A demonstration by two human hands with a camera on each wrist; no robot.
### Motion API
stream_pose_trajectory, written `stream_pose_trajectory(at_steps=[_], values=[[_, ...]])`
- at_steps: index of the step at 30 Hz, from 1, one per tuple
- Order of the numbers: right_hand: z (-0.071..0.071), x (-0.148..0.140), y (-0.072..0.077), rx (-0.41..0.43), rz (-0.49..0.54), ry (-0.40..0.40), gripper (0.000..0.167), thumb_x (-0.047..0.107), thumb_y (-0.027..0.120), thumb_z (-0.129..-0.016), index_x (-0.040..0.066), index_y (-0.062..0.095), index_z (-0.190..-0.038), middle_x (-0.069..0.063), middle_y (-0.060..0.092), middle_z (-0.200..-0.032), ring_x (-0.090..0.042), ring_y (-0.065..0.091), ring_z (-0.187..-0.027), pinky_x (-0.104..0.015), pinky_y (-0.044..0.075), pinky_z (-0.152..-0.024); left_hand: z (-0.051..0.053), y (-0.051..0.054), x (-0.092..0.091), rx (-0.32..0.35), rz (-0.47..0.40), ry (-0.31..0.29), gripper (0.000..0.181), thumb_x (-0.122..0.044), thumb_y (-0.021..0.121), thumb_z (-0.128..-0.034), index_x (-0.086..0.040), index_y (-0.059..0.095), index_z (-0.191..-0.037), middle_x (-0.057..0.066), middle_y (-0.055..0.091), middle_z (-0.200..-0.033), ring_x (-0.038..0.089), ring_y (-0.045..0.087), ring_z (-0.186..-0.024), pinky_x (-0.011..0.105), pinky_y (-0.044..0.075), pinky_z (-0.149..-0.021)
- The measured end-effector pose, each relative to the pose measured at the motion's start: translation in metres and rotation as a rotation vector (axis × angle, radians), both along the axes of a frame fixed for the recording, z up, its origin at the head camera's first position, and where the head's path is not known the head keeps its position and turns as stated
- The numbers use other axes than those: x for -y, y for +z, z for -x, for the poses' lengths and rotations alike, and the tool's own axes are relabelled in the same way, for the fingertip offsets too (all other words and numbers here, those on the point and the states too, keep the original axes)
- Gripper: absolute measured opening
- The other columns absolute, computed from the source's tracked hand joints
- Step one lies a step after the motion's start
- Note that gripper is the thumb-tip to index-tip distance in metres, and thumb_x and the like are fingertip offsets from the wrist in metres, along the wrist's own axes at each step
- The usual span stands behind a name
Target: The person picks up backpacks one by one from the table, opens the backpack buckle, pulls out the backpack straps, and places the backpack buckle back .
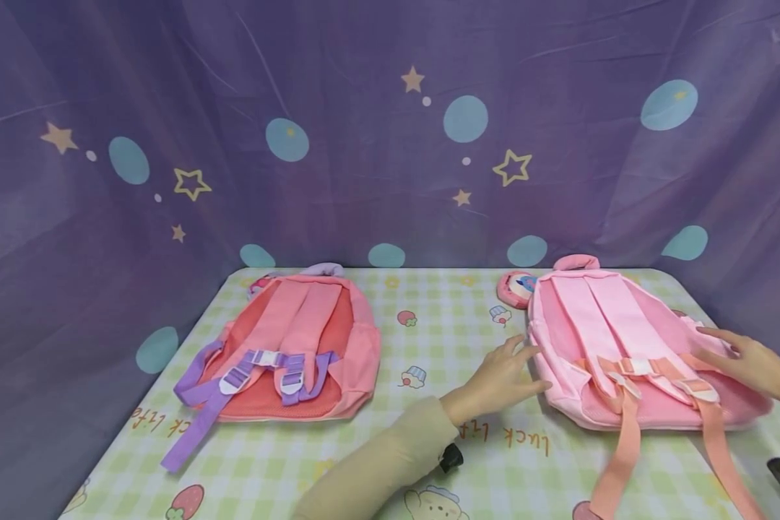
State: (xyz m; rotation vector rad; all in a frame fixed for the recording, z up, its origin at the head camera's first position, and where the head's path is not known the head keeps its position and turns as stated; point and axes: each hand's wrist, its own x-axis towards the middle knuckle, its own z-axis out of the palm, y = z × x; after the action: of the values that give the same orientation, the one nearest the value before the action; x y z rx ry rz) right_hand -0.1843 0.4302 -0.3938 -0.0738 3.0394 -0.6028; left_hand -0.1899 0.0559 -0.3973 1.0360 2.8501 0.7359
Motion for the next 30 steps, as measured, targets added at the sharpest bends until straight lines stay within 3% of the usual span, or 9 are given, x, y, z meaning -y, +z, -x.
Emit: stream_pose_trajectory(at_steps=[7, 13, 19, 23, 30], values=[[0.002, -0.010, -0.007, 0.050, -0.015, -0.043, 0.072, 0.044, 0.048, -0.087, -0.019, 0.036, -0.118, -0.049, 0.030, -0.111, -0.057, 0.037, -0.092, -0.064, 0.034, -0.075, -0.005, -0.003, -0.011, 0.027, -0.010, -0.049, 0.050, -0.043, 0.053, -0.0852, -0.019, 0.046, -0.129, 0.009, 0.032, -0.138, 0.019, 0.038, -0.122, 0.029, 0.033, -0.097], [0.003, -0.015, -0.011, 0.011, -0.028, -0.040, 0.067, 0.039, 0.058, -0.082, -0.019, 0.042, -0.111, -0.048, 0.037, -0.104, -0.055, 0.043, -0.086, -0.060, 0.038, -0.070, -0.008, -0.006, -0.019, 0.025, -0.007, -0.088, 0.049, -0.041, 0.054, -0.0852, -0.019, 0.046, -0.128, 0.008, 0.031, -0.140, 0.016, 0.033, -0.125, 0.029, 0.031, -0.098], [0.003, -0.016, -0.013, -0.035, -0.030, -0.047, 0.064, 0.037, 0.066, -0.077, -0.017, 0.048, -0.107, -0.044, 0.046, -0.095, -0.040, 0.050, -0.073, -0.044, 0.044, -0.061, -0.008, -0.009, -0.023, 0.010, 0.017, -0.073, 0.045, -0.043, 0.054, -0.0845, -0.022, 0.051, -0.125, 0.005, 0.034, -0.138, 0.013, 0.033, -0.124, 0.027, 0.032, -0.096], [0.003, -0.016, -0.013, -0.053, -0.027, -0.031, 0.061, 0.034, 0.068, -0.075, -0.016, 0.051, -0.105, -0.040, 0.051, -0.089, -0.030, 0.051, -0.068, -0.033, 0.041, -0.056, -0.006, -0.011, -0.023, 0.027, 0.035, -0.056, 0.045, -0.044, 0.055, -0.0840, -0.024, 0.051, -0.124, 0.001, 0.037, -0.135, 0.011, 0.034, -0.122, 0.025, 0.032, -0.095], [0.003, -0.015, -0.011, -0.048, -0.030, -0.021, 0.058, 0.035, 0.067, -0.075, -0.015, 0.054, -0.103, -0.038, 0.053, -0.088, -0.030, 0.054, -0.069, -0.032, 0.040, -0.056, -0.004, -0.017, -0.019, 0.077, 0.022, -0.047, 0.046, -0.043, 0.056, -0.0832, -0.024, 0.050, -0.124, -0.001, 0.041, -0.128, 0.009, 0.042, -0.113, 0.022, 0.035, -0.092]])
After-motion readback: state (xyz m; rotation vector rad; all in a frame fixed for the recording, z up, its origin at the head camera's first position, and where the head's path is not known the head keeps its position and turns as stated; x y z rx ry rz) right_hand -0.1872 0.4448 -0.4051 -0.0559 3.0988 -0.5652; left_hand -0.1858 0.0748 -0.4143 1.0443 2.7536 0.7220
